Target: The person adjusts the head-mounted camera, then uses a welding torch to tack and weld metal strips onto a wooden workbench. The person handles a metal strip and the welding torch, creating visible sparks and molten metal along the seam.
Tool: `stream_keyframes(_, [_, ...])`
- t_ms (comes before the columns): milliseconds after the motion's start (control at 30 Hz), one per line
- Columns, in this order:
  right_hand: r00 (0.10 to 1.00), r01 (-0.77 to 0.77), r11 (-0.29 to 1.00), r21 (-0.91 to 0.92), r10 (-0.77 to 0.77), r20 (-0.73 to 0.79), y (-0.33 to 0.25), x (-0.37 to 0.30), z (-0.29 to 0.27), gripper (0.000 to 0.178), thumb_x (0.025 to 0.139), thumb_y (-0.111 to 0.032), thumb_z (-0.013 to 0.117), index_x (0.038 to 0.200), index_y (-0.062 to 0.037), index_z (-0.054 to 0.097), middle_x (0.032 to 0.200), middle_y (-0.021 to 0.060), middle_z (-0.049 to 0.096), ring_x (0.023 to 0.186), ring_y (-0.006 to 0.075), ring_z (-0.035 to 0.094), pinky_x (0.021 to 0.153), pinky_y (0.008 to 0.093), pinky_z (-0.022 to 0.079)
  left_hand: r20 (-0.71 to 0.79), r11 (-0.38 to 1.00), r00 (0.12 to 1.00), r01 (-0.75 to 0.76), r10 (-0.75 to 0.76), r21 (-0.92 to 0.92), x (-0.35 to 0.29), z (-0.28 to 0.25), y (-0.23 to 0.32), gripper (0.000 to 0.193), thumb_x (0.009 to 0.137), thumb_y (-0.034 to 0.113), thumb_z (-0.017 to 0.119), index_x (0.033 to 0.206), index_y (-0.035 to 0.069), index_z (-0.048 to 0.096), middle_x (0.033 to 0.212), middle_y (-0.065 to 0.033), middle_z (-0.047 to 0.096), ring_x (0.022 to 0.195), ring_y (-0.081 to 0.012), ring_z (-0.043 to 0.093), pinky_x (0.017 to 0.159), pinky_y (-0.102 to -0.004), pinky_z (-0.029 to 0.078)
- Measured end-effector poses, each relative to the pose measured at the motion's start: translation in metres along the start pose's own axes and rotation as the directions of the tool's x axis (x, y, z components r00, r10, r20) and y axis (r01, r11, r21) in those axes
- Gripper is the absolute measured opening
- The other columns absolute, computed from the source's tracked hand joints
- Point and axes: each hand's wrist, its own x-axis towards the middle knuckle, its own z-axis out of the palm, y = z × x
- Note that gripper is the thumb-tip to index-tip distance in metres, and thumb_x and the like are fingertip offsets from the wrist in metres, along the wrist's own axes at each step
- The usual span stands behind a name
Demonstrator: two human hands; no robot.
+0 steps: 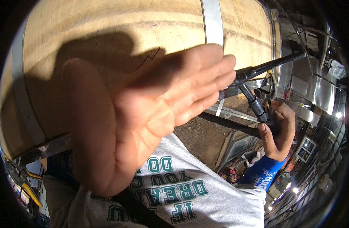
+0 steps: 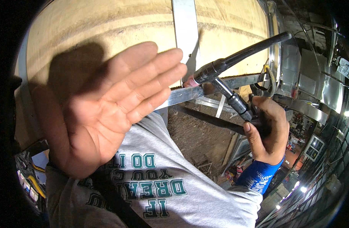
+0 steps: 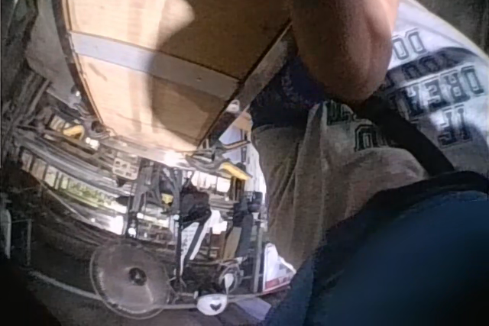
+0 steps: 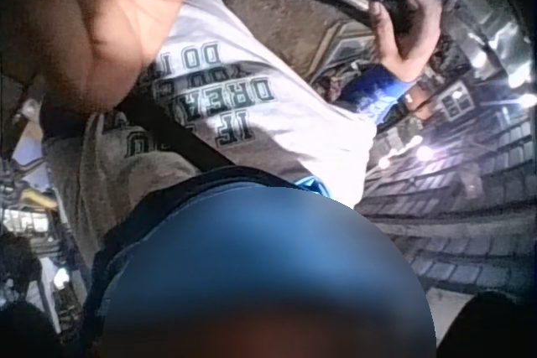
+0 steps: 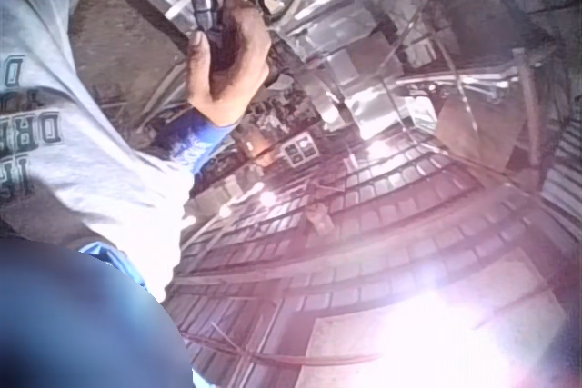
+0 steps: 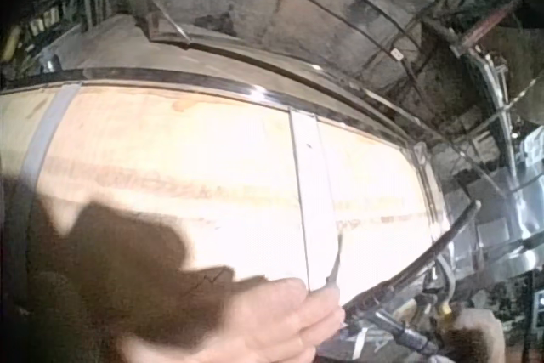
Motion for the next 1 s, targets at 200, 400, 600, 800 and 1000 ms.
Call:
stream_keyframes(200, [0.994, 0.110, 0.986, -0.125, -0.106, 0.038, -0.011, 0.005, 0.000, 0.046, 0.081, -0.003, 0.080, 0.123, 0.0039, 0.063, 0.123, 0.0211, 0.070, 0.115, 0.0297, 0.069, 0.101, 0.0370, 0.051, -0.125, 0.929, 0.928, 0.361, -0.350, 0.079, -0.006, 0.037, 0.014, 0.130, 0.086, 0.094, 0.013, 0.157, -0.014, 0.020, 0.159, -0.0373, 0.033, 0.150, -0.0451, 0.036, 0.123, -0.0529, 0.030])
stream_keyframes(400, [0.985, 0.167, 0.946, -0.278, -0.145, 0.099, -0.015, 0.003, -0.003, 0.045, 0.079, -0.002, 0.080, 0.121, 0.0038, 0.066, 0.117, 0.0204, 0.073, 0.111, 0.0306, 0.070, 0.098, 0.0366, 0.053, -0.104, 0.928, 0.926, 0.370, -0.364, 0.049, -0.011, 0.034, 0.005, 0.129, 0.085, 0.094, 0.008, 0.159, -0.011, 0.020, 0.159, -0.0349, 0.035, 0.150, -0.0438, 0.037, 0.124, -0.0524, 0.028])
stream_keyframes(600, [0.995, 0.100, 0.993, -0.070, -0.101, -0.013, -0.006, -0.002, 0.002, 0.048, 0.085, -0.006, 0.081, 0.127, 0.0034, 0.062, 0.128, 0.0189, 0.066, 0.119, 0.0276, 0.066, 0.103, 0.0378, 0.050, 0.017, 0.999, 0.999, -0.035, 0.035, -0.028, -0.009, 0.001, -0.027, 0.117, 0.093, 0.086, 0.009, 0.160, -0.009, 0.018, 0.161, -0.0345, 0.033, 0.151, -0.0441, 0.035, 0.125, -0.0510, 0.028])
stream_keyframes(800, [1.000, -0.001, 0.998, 0.060, 0.002, -0.013, -0.003, -0.004, -0.002, 0.053, 0.085, -0.007, 0.081, 0.131, 0.0036, 0.057, 0.132, 0.0187, 0.062, 0.123, 0.0275, 0.063, 0.109, 0.0387, 0.047, -0.025, 0.998, 0.998, 0.061, -0.062, -0.024, -0.012, -0.007, -0.012, 0.115, 0.094, 0.084, 0.009, 0.160, -0.010, 0.017, 0.161, -0.0349, 0.032, 0.151, -0.0447, 0.035, 0.125, -0.0509, 0.028])
stream_keyframes(1000, [0.999, 0.040, 0.998, 0.037, -0.040, 0.003, -0.001, -0.003, -0.002, 0.052, 0.084, -0.007, 0.081, 0.130, 0.0039, 0.059, 0.130, 0.0189, 0.063, 0.123, 0.0277, 0.063, 0.109, 0.0385, 0.047, 0.000, 0.998, 0.999, 0.041, -0.041, -0.037, -0.007, -0.007, -0.014, 0.113, 0.096, 0.082, 0.010, 0.160, -0.010, 0.016, 0.161, -0.0354, 0.031, 0.151, -0.0452, 0.034, 0.125, -0.0509, 0.028])
